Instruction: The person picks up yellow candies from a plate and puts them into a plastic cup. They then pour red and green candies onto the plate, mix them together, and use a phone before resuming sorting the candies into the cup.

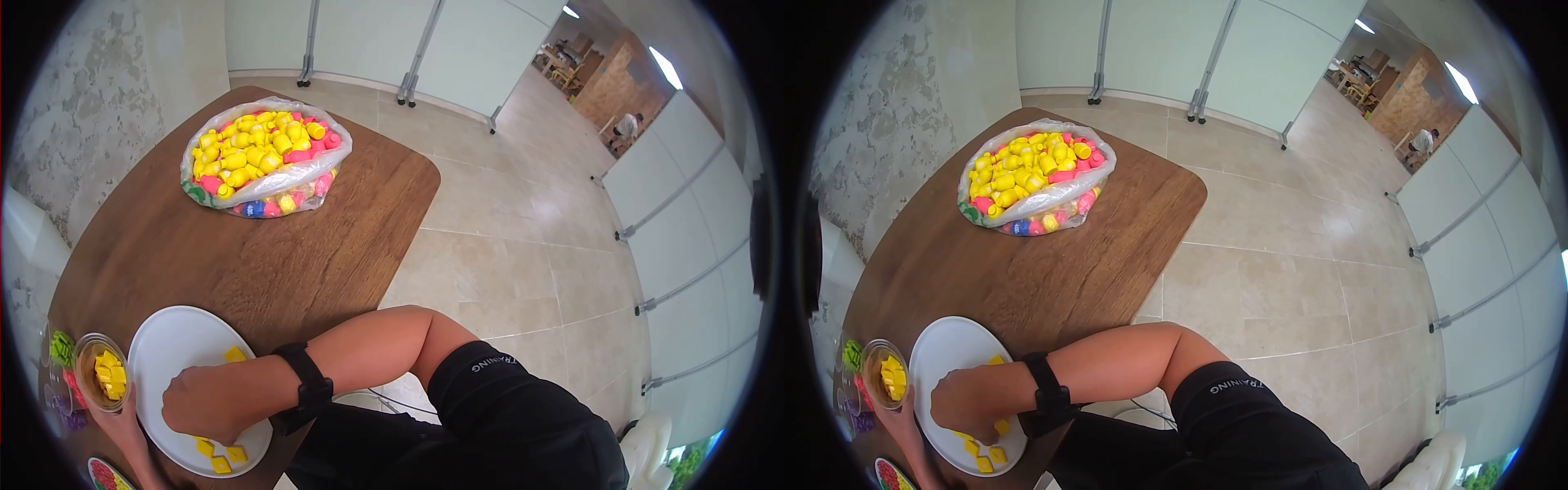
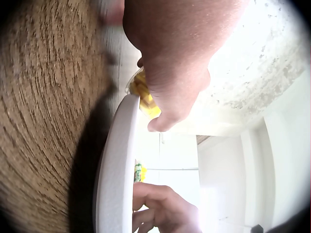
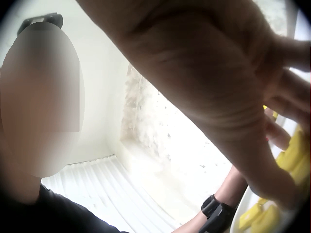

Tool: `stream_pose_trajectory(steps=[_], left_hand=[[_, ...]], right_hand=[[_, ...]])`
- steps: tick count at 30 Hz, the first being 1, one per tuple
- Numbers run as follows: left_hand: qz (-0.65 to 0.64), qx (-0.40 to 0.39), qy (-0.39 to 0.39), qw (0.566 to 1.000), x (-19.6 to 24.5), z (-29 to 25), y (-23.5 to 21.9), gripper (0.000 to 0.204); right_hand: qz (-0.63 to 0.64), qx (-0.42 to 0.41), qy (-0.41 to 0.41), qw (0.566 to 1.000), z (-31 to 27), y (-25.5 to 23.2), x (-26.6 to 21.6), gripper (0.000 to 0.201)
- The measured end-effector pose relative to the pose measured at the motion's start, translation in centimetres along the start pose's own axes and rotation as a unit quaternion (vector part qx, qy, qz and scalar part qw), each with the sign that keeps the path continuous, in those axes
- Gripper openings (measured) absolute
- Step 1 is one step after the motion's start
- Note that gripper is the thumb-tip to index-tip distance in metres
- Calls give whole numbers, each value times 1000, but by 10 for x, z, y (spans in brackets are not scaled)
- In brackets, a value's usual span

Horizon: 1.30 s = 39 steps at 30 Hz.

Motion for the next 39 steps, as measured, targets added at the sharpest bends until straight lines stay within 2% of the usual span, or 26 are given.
stream_pose_trajectory(steps=[2,6,8,9,11,15,19,23,24,26,27,28,29,30,31,32,33,35,36,38,39], left_hand=[[-5,-8,-3,1000,1,-1,2,91],[-1,-5,-18,1000,5,-2,1,90],[-1,-5,-25,1000,2,-2,1,90],[5,-4,-8,1000,1,-2,1,90],[10,-4,11,1000,6,1,1,90],[-8,-13,-4,1000,5,1,3,90],[-14,-12,1,1000,22,0,3,89],[-19,6,-17,1000,12,0,2,87],[-16,4,5,1000,13,3,3,88],[-14,-5,45,999,24,4,3,88],[-7,-13,58,998,39,6,4,88],[14,-12,57,998,46,6,5,86],[-1,-16,39,999,60,7,7,83],[-7,-34,46,998,76,9,8,81],[-6,-29,39,999,81,9,7,81],[5,-17,55,998,88,9,4,80],[46,-6,82,996,89,9,0,80],[11,2,87,996,77,11,2,79],[22,10,65,998,78,7,-3,79],[-5,-20,56,998,81,6,0,83],[-3,-17,50,999,79,5,-1,83]], right_hand=[[-26,52,-10,998,4,-6,-2,48],[9,44,-1,999,-14,-37,-17,59],[-19,-4,60,998,-22,-50,-14,64],[-22,-3,60,998,-22,-51,-14,64],[-12,-80,75,994,-25,-38,-10,66],[-18,-92,66,993,-20,-17,-4,64],[-46,-49,56,996,-14,-8,2,56],[-17,-32,47,998,-12,-5,1,47],[-13,-35,45,998,-13,-5,0,47],[-2,40,6,999,-15,-16,-8,41],[10,56,3,998,-19,-21,-11,37],[35,53,-46,997,-28,-32,-19,25],[40,69,-27,996,-27,-40,-20,29],[45,48,2,998,-20,-43,-16,33],[83,14,90,992,-17,-50,-9,41],[40,133,-9,990,-30,-61,-14,40],[31,71,62,995,-28,-66,-13,35],[-42,-64,202,976,-28,-69,-6,24],[-38,-84,186,978,-28,-67,-15,24],[-71,-138,247,957,-34,-58,-9,25],[-72,-144,243,957,-35,-53,-11,25]])
Point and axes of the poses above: each hand's wrist, its own z-axis towards the middle knuckle, its own y-axis out of the palm, x = y × z, the point moved 8 cm from there along z, towards the middle knuckle, and after that the axes turned 15 degrees about z, right-handed, at the moved point
